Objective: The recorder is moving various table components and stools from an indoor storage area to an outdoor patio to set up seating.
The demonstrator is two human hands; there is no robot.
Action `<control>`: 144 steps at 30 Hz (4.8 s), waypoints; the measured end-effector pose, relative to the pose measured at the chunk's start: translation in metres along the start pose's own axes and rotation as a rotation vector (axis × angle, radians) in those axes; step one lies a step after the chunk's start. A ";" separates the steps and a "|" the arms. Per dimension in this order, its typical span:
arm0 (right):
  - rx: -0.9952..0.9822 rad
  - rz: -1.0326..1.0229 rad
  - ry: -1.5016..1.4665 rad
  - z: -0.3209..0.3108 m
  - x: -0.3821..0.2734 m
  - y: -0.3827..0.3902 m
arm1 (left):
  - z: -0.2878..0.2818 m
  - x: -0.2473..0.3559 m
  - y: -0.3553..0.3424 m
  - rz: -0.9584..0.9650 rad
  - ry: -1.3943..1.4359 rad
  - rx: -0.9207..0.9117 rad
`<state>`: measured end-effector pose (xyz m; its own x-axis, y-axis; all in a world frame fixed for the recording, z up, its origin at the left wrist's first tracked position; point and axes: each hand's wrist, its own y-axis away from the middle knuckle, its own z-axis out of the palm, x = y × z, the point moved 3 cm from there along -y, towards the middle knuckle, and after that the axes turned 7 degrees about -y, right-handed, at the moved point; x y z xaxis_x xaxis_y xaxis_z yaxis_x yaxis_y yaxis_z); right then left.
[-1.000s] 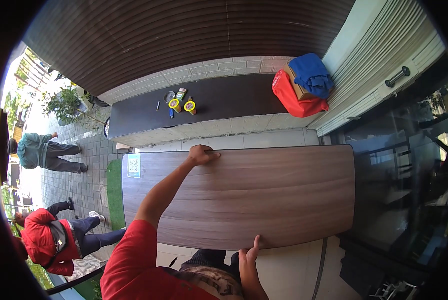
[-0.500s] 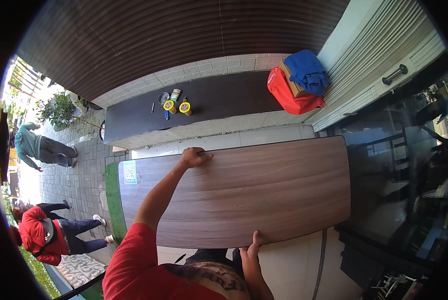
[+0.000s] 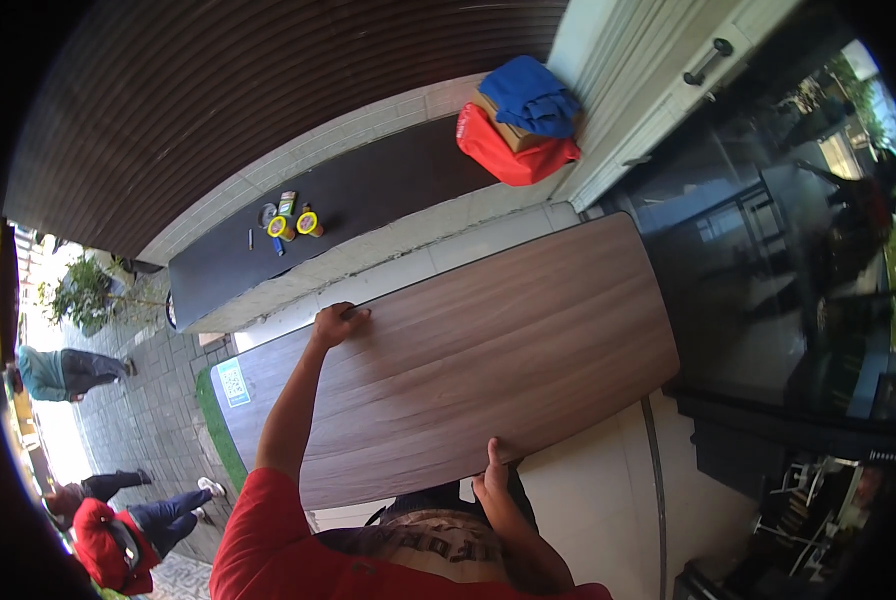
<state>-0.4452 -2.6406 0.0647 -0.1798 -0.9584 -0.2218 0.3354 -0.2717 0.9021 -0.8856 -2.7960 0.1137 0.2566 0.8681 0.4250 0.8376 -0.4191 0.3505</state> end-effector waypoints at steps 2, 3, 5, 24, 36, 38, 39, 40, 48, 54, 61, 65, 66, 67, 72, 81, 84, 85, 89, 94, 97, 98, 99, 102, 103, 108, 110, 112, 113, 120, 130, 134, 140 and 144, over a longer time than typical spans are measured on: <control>0.055 -0.012 0.021 -0.004 -0.002 0.001 | 0.001 0.007 0.002 0.007 -0.053 0.024; 0.106 -0.006 0.062 0.004 -0.004 0.008 | 0.000 0.008 0.007 -0.012 -0.104 0.056; 0.131 -0.016 0.059 0.015 -0.010 0.022 | 0.008 0.009 0.017 0.004 -0.141 0.030; 0.162 -0.503 0.297 -0.306 -0.162 0.138 | 0.232 0.266 0.288 0.353 -0.212 0.202; 0.319 -0.725 -0.252 -0.485 -0.222 0.200 | 0.476 0.442 0.378 0.964 -0.049 -0.784; 0.250 -0.758 -0.251 -0.479 -0.259 0.204 | 0.514 0.493 0.435 0.989 -0.122 -1.090; 0.205 -0.773 -0.222 -0.482 -0.277 0.203 | 0.534 0.515 0.452 1.045 -0.112 -1.179; 0.165 -0.789 -0.205 -0.485 -0.299 0.209 | 0.550 0.537 0.464 1.068 -0.094 -1.284; 0.575 -0.970 0.385 -0.695 -0.405 0.174 | 0.698 0.631 0.424 0.452 -0.435 -1.213; 0.782 -0.285 -0.366 -0.921 -0.353 0.183 | 0.806 0.768 0.454 0.370 -0.398 -1.393; 0.696 -0.472 -0.676 -1.017 -0.387 0.199 | 0.877 1.000 0.633 0.609 -0.374 -1.407; 0.533 -0.521 -0.655 -1.101 -0.512 0.216 | 0.931 1.052 0.658 0.514 -0.329 -1.375; 0.501 -0.543 -0.645 -1.132 -0.558 0.227 | 0.948 1.062 0.664 0.499 -0.409 -1.365; 0.457 -0.558 -0.634 -1.155 -0.606 0.234 | 0.956 1.071 0.660 0.477 -0.491 -1.342; 0.217 -0.528 -0.561 -1.252 -0.772 0.237 | 0.982 1.141 0.657 0.494 -0.795 -1.268; 0.599 -0.985 -0.084 -1.286 -1.237 0.216 | 1.033 1.337 0.651 0.131 0.058 -1.118; 0.490 -1.062 -0.005 -1.197 -1.378 0.229 | 1.082 1.410 0.617 0.142 0.085 -1.088; 0.328 -1.007 0.049 -1.192 -1.411 0.199 | 1.104 1.445 0.594 0.150 0.112 -1.072; 0.191 -0.752 0.599 -1.171 -1.471 0.137 | 1.138 1.594 0.555 0.483 0.106 -1.183; 0.362 -0.736 1.355 -1.241 -1.514 0.044 | 1.118 1.808 0.524 0.444 0.201 -1.175; 0.260 -0.709 1.019 -1.223 -1.626 0.016 | 1.133 1.903 0.489 0.442 0.293 -1.141; 0.231 -0.699 0.909 -1.221 -1.664 0.004 | 1.142 1.929 0.474 0.438 0.341 -1.149; 0.203 -0.686 0.801 -1.220 -1.702 -0.009 | 1.151 1.955 0.459 0.433 0.390 -1.158; 0.115 -0.632 0.479 -1.208 -1.819 -0.033 | 1.184 1.985 0.398 0.195 0.499 -1.138; 0.080 -0.612 0.378 -1.201 -1.865 -0.040 | 1.199 1.984 0.378 0.069 0.438 -1.075; -0.132 -0.402 -0.159 -1.150 -2.017 -0.106 | 1.229 1.892 0.253 -0.335 0.315 -0.948; -0.088 -0.358 -0.356 -1.261 -2.048 -0.196 | 1.245 1.929 0.241 -0.362 0.440 -0.977; -0.237 -0.467 -0.179 -1.239 -2.236 -0.258 | 1.227 1.990 0.218 -0.322 0.525 -0.877; -0.314 -0.605 -0.045 -1.245 -2.317 -0.252 | 1.225 2.058 0.207 -0.252 0.454 -0.892; -0.148 -1.024 0.282 -0.822 -2.594 -0.215 | 1.264 2.064 0.084 -0.560 0.541 -0.919; 0.467 -0.492 1.629 -0.892 -2.625 -0.328 | 1.268 2.617 -0.254 0.140 1.103 -0.981; 0.490 -0.735 1.683 -0.840 -2.786 -0.389 | 1.269 2.808 -0.279 0.170 0.816 -0.798; 0.448 -1.081 1.800 -0.782 -3.007 -0.456 | 1.298 2.923 -0.326 0.074 0.829 -0.873; 0.388 -1.285 1.850 -0.726 -3.127 -0.497 | 1.281 3.007 -0.394 0.053 0.906 -0.751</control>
<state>0.6216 0.4278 0.0411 0.7544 0.5687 -0.3278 0.6051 -0.7961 0.0114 0.1735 0.3207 0.1843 -0.4076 0.4654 0.7856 0.2646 -0.7632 0.5895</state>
